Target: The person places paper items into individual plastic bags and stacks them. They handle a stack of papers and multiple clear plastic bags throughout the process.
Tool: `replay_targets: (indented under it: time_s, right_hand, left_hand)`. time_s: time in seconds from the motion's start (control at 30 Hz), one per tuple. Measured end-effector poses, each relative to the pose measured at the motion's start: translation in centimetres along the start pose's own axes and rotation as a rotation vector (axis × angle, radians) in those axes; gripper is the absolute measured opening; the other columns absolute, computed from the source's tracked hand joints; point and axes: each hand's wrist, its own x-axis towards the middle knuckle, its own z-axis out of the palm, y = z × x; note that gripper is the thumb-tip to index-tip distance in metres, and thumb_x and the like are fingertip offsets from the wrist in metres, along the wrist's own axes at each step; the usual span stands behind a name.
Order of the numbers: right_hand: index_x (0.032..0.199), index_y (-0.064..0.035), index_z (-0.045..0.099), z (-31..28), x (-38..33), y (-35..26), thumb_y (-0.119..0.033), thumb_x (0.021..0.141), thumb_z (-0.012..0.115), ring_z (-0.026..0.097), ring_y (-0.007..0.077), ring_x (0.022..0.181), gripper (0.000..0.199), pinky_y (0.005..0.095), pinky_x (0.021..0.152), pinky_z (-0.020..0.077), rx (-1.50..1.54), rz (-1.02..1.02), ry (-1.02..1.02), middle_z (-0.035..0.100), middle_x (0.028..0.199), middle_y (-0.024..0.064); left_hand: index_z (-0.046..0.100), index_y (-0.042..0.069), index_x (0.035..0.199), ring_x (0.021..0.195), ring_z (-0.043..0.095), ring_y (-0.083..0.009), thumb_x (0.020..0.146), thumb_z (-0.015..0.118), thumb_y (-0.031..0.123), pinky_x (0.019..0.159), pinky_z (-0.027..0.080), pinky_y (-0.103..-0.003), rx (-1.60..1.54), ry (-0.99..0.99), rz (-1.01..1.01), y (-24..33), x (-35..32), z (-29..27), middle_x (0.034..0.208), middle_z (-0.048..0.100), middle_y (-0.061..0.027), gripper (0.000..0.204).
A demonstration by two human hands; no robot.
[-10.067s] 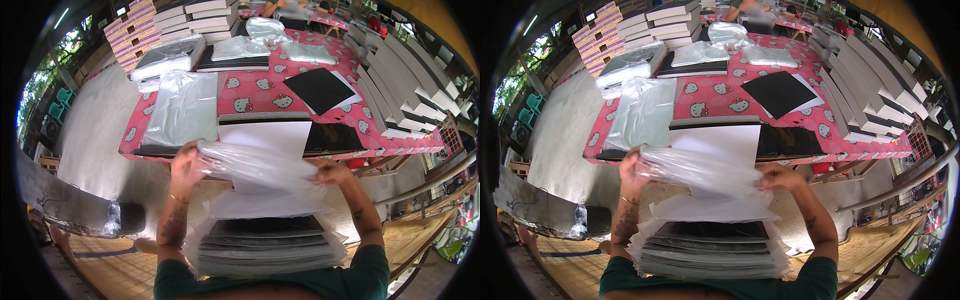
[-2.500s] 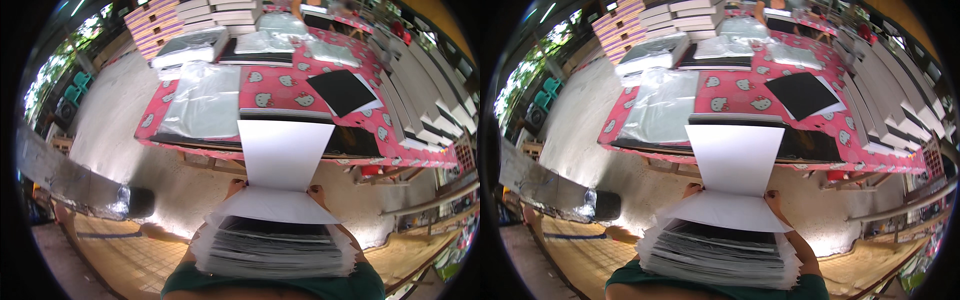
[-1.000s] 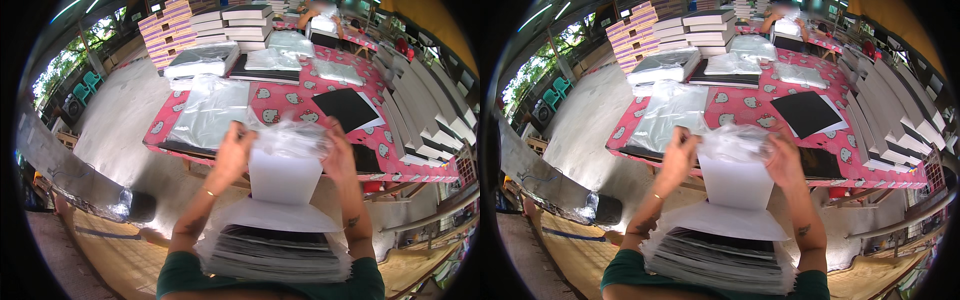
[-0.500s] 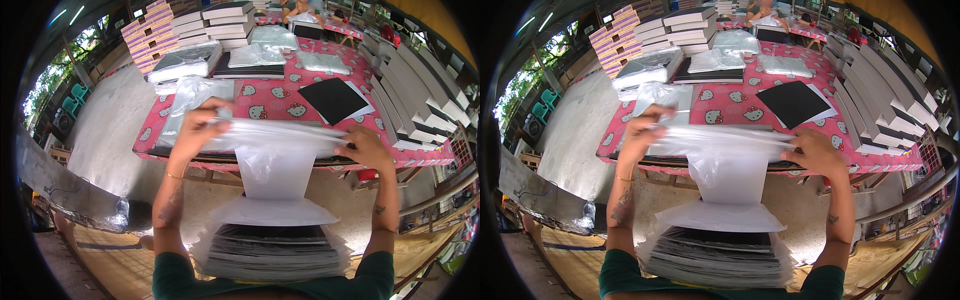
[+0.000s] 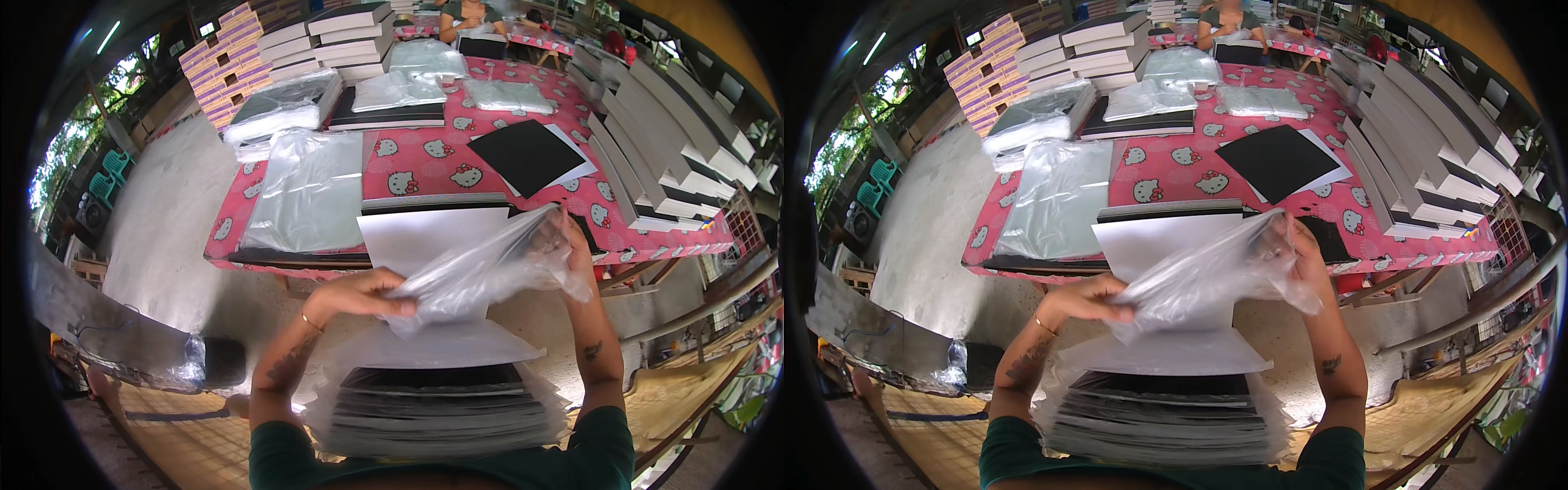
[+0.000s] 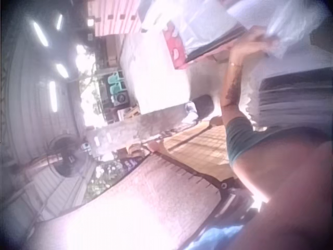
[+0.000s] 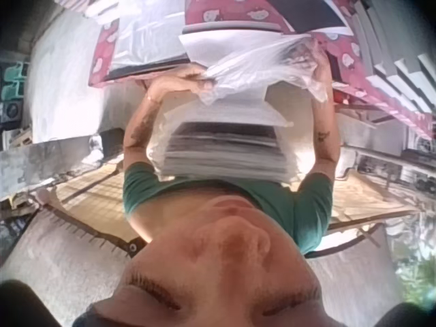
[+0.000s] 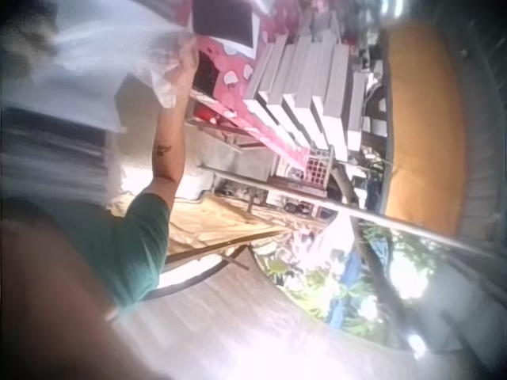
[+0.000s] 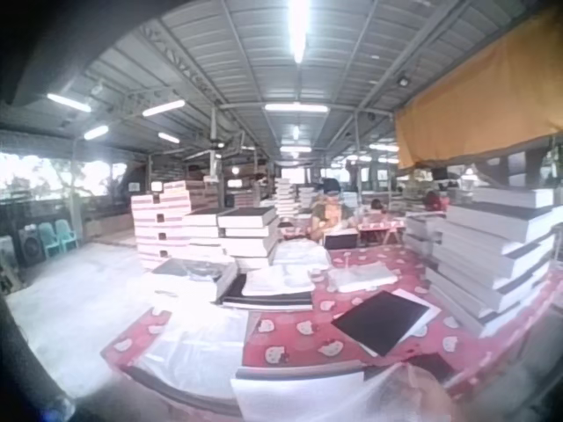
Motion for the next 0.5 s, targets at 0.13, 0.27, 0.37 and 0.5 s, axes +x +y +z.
replay_targets:
  time_s: [0.13, 0.27, 0.37, 0.5]
  right_hand:
    - [0.088, -0.0064, 0.058, -2.5, 0.1, 1.7, -0.023, 0.08, 0.069, 0.061, 0.0192, 0.076, 0.021, 0.0403, 0.078, 0.0531, -0.564, 0.344, -0.418, 0.061, 0.082, 0.0041]
    - [0.084, -0.0045, 0.056, -2.8, 0.2, 0.5, -0.015, 0.079, 0.067, 0.055, 0.009, 0.067, 0.016, 0.0256, 0.061, 0.0447, -0.117, 0.133, -0.29, 0.055, 0.068, 0.0001]
    - [0.084, -0.0069, 0.055, -3.6, 1.9, -1.3, -0.011, 0.08, 0.063, 0.051, 0.0082, 0.061, 0.01, 0.0232, 0.053, 0.0392, -0.753, 0.112, -0.408, 0.052, 0.066, -0.0004]
    - [0.11, -0.0014, 0.06, 0.9, 3.2, 2.6, 0.005, 0.077, 0.056, 0.05, 0.0105, 0.066, 0.034, 0.0234, 0.058, 0.0399, -1.328, -0.609, 0.094, 0.052, 0.073, 0.0032]
  left_hand:
    - [0.062, 0.002, 0.095, 0.073, 0.062, -0.0161, 0.084, 0.067, 0.016, 0.067, 0.051, -0.029, -1.136, 0.717, 0.591, -0.2, -1.3, 0.6, 0.085, 0.066, -0.011, 0.018]
    - [0.056, 0.003, 0.094, 0.069, 0.058, -0.0111, 0.086, 0.061, 0.012, 0.064, 0.046, -0.023, -0.66, 0.4, 0.068, -3.0, -3.4, -1.4, 0.076, 0.057, -0.0014, 0.013]
    - [0.054, 0.003, 0.09, 0.06, 0.047, -0.007, 0.084, 0.06, 0.007, 0.058, 0.04, -0.023, -0.856, 0.675, 0.21, -2.9, -1.7, -0.7, 0.068, 0.049, 0.0019, 0.01]
    - [0.053, 0.0, 0.092, 0.058, 0.042, -0.0026, 0.083, 0.058, 0.0, 0.047, 0.035, -0.02, -0.413, 1.358, 0.132, -3.4, 2.1, 0.3, 0.068, 0.051, 0.0007, 0.01]
